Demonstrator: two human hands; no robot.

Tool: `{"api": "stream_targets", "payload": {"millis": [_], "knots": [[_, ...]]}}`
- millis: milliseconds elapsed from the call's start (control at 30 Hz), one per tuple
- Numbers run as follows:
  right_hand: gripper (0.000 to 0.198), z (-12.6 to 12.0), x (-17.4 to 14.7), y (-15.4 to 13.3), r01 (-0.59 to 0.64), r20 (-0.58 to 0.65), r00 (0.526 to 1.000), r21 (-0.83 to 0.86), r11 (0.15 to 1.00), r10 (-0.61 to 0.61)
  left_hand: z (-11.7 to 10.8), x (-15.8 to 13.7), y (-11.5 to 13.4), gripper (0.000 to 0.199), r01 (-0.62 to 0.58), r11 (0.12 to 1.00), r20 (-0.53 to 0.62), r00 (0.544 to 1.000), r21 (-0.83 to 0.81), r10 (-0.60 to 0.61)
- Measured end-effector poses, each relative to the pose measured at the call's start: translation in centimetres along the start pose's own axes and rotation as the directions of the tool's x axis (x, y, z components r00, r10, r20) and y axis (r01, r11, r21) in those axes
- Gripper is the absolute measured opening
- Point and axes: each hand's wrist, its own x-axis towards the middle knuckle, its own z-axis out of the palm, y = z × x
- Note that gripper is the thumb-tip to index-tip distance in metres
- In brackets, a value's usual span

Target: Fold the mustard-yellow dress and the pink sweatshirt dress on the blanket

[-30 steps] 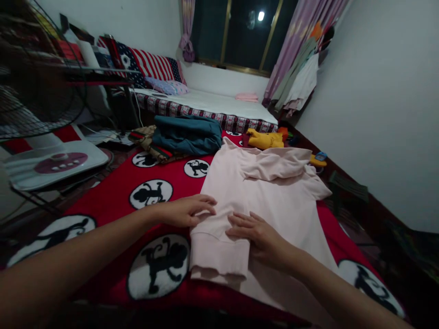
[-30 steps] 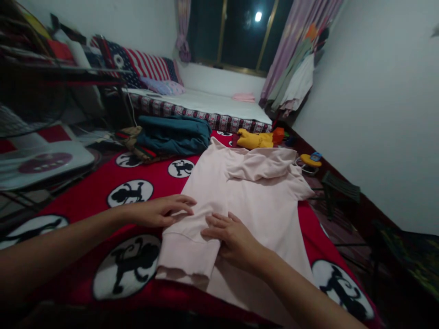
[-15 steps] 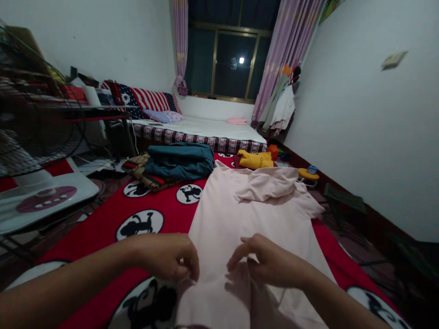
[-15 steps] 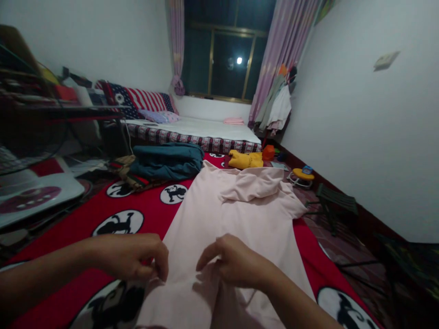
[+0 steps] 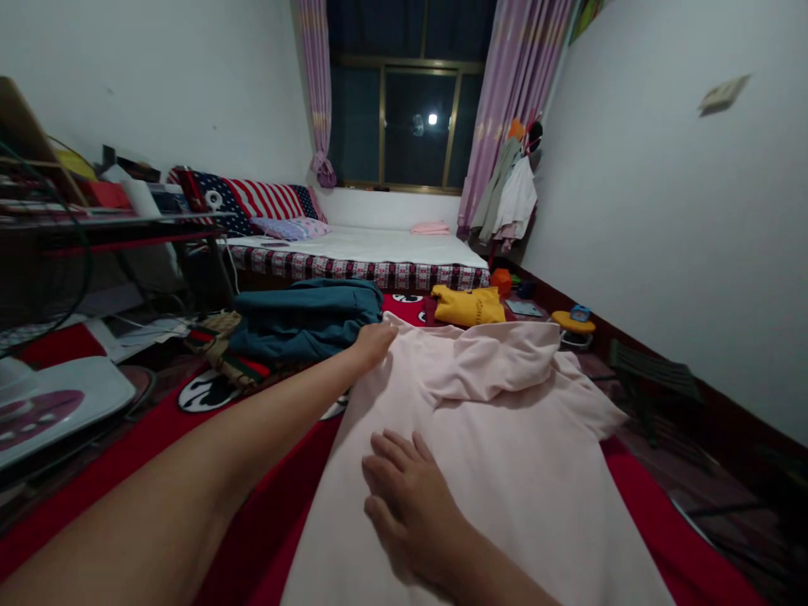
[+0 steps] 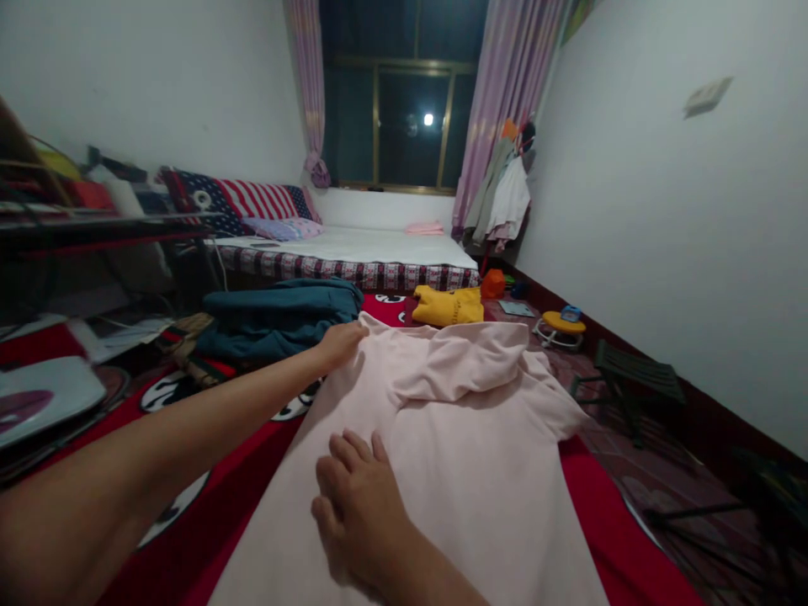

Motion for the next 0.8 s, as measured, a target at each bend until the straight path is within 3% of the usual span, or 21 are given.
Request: {"api": "stream_targets", "payload": {"millis": [233, 367, 500, 800], "knots": [[0.036, 0.1, 0.3, 0.6, 0.023, -0.041, 0.999, 0.068, 0.997, -0.020, 1.0, 5.8, -1.7, 0.030, 0.303, 0.953, -0.033, 0.952, -0.003, -0.303], [0.030, 0.2, 0.4, 0.7, 0.027, -0.047, 0.999, 0.068, 0.997, -0.024, 1.9, 6.8, -2.5, 0.042, 0.428, 0.903, -0.001, 0.904, -0.037, -0.428], [0.030, 0.3, 0.3, 0.6, 0.025, -0.050, 0.999, 0.062, 0.998, -0.022, 2.4, 6.8, -3.0, 0.051, 0.473, 0.878, 0.013, 0.881, -0.075, -0.473], [0.032, 0.5, 0.3, 0.6, 0.026, -0.078, 0.997, 0.051, 0.998, -0.022, 2.7, 5.9, -2.2, 0.038, 0.436, 0.897, 0.025, 0.900, -0.075, -0.435]]}}
